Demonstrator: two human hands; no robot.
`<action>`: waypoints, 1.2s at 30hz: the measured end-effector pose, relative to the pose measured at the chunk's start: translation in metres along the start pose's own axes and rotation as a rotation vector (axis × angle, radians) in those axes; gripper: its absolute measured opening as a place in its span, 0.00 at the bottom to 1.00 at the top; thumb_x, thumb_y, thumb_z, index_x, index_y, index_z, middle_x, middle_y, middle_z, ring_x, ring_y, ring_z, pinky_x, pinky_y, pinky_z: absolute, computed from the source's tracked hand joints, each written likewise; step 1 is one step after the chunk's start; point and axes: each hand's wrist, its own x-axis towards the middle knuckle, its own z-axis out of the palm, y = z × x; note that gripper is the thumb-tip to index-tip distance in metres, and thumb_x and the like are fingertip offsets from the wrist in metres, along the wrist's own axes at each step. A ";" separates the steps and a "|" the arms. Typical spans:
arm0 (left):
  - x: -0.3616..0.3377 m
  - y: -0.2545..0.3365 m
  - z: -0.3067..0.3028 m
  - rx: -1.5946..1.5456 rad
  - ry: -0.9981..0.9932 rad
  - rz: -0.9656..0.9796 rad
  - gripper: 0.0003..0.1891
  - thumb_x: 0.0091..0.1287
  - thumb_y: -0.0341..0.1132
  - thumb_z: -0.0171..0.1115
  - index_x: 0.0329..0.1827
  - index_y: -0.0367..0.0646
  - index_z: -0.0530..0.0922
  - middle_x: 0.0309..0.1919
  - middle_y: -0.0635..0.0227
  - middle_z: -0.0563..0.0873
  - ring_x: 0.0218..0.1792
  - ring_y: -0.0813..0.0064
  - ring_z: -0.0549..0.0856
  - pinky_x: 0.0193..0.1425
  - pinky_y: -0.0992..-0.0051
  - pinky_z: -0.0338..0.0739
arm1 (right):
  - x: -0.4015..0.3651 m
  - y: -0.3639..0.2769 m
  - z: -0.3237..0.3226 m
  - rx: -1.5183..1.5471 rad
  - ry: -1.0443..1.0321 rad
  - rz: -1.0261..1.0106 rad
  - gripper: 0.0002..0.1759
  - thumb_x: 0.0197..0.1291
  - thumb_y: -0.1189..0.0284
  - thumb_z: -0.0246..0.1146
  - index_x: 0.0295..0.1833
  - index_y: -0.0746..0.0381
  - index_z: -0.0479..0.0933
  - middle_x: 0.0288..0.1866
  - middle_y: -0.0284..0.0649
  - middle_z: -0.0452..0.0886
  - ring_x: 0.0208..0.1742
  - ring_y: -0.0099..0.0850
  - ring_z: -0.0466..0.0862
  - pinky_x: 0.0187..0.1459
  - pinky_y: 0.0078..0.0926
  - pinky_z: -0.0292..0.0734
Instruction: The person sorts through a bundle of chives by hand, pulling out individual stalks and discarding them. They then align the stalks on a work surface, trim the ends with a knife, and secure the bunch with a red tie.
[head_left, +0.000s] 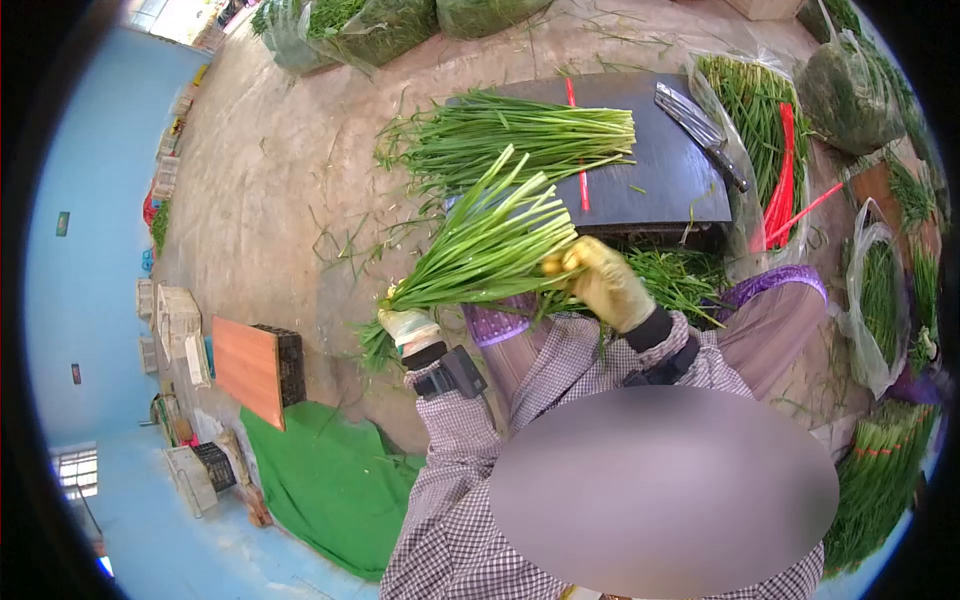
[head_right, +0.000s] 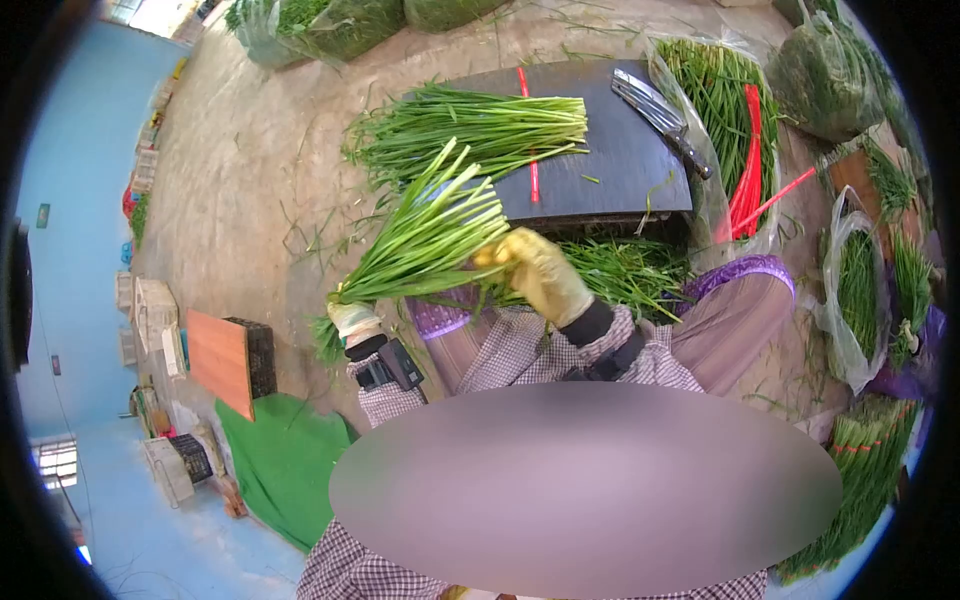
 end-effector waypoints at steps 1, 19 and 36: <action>0.004 -0.003 -0.008 0.015 0.010 0.021 0.19 0.74 0.46 0.47 0.42 0.41 0.81 0.40 0.57 0.87 0.43 0.57 0.86 0.51 0.52 0.81 | -0.005 -0.011 -0.007 0.008 0.024 -0.035 0.11 0.75 0.64 0.59 0.43 0.60 0.78 0.52 0.42 0.84 0.44 0.27 0.82 0.53 0.31 0.78; -0.021 0.022 0.056 -0.236 0.381 -0.167 0.16 0.72 0.47 0.51 0.43 0.45 0.79 0.40 0.59 0.86 0.41 0.56 0.85 0.50 0.54 0.81 | -0.035 -0.031 0.011 -0.485 0.065 0.246 0.14 0.75 0.62 0.58 0.44 0.62 0.79 0.24 0.23 0.65 0.21 0.14 0.63 0.27 0.17 0.68; -0.013 0.020 0.049 -0.406 0.470 -0.212 0.16 0.69 0.45 0.50 0.43 0.42 0.80 0.41 0.56 0.86 0.43 0.54 0.85 0.51 0.53 0.81 | -0.017 -0.025 0.001 -2.050 0.251 -0.712 0.04 0.56 0.71 0.65 0.38 0.56 0.79 0.35 0.40 0.79 0.37 0.40 0.83 0.38 0.40 0.78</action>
